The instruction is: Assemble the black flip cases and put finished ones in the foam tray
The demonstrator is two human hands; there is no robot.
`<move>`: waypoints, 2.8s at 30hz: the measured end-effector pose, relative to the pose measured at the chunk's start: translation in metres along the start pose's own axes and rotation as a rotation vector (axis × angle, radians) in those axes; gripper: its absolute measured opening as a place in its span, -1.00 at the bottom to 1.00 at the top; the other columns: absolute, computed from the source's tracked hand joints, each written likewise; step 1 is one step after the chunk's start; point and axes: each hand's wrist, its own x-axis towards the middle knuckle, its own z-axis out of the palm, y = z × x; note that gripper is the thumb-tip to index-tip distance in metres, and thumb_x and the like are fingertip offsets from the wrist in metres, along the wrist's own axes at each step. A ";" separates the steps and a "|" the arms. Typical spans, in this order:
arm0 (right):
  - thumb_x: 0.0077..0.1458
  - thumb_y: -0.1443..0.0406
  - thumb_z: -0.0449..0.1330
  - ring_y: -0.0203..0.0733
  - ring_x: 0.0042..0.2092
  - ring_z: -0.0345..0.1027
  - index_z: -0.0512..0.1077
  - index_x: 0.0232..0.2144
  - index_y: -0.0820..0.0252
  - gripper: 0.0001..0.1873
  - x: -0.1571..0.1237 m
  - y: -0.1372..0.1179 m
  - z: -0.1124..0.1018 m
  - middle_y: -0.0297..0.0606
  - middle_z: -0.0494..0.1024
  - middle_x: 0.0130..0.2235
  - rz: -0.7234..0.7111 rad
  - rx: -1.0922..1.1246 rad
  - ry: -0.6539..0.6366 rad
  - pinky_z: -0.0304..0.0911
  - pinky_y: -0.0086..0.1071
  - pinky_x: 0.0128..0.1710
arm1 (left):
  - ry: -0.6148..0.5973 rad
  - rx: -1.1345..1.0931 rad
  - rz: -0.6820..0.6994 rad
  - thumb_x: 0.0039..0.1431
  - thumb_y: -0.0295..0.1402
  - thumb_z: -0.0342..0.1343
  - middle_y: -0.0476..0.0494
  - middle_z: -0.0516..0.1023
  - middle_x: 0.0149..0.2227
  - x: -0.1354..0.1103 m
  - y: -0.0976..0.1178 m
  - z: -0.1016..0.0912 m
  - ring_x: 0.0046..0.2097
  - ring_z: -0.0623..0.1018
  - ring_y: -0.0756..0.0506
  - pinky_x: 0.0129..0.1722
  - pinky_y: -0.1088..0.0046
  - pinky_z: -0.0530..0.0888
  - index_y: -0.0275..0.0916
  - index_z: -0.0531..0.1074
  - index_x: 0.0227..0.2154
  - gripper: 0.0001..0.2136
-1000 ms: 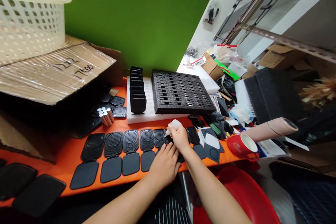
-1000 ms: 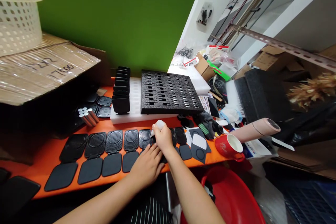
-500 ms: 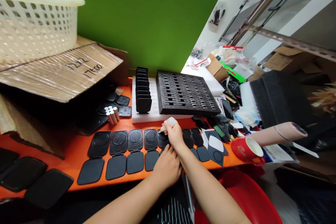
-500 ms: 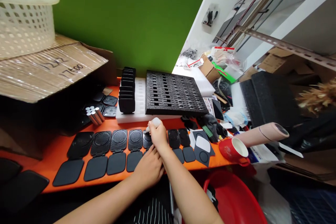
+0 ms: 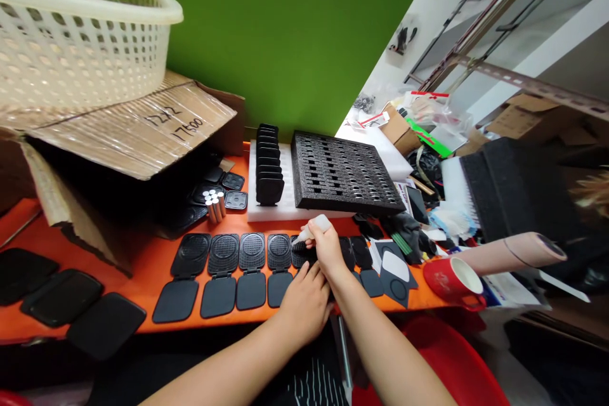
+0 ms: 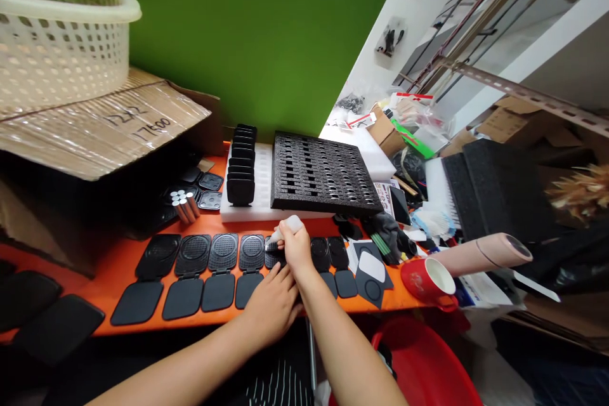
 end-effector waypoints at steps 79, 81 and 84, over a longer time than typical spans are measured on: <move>-0.03 0.01 0.14 -0.32 -0.57 0.27 0.37 -0.45 0.24 -0.62 -0.013 0.000 0.082 -0.24 0.53 -0.46 -0.019 0.021 -0.100 0.21 -0.43 -0.58 | 0.110 -0.057 -0.174 0.20 -0.27 0.00 -0.24 0.39 0.10 -0.064 -0.047 -0.024 0.17 0.30 -0.21 0.16 0.18 0.22 -0.30 0.26 0.08 -0.60; -0.04 0.01 0.15 -0.32 -0.56 0.27 0.37 -0.45 0.23 -0.62 -0.014 -0.001 0.090 -0.24 0.52 -0.47 -0.036 0.007 -0.123 0.22 -0.44 -0.59 | 0.118 -0.075 -0.179 0.20 -0.27 0.00 -0.22 0.40 0.08 -0.063 -0.047 -0.024 0.16 0.31 -0.20 0.17 0.19 0.21 -0.28 0.27 0.07 -0.61; -0.03 0.02 0.15 -0.29 -0.55 0.29 0.36 -0.40 0.21 -0.65 -0.013 0.001 0.100 -0.27 0.52 -0.45 -0.061 -0.076 -0.139 0.25 -0.42 -0.56 | 0.141 -0.071 -0.169 0.20 -0.25 0.01 -0.23 0.43 0.04 -0.063 -0.047 -0.022 0.14 0.32 -0.21 0.19 0.19 0.19 -0.28 0.28 0.06 -0.61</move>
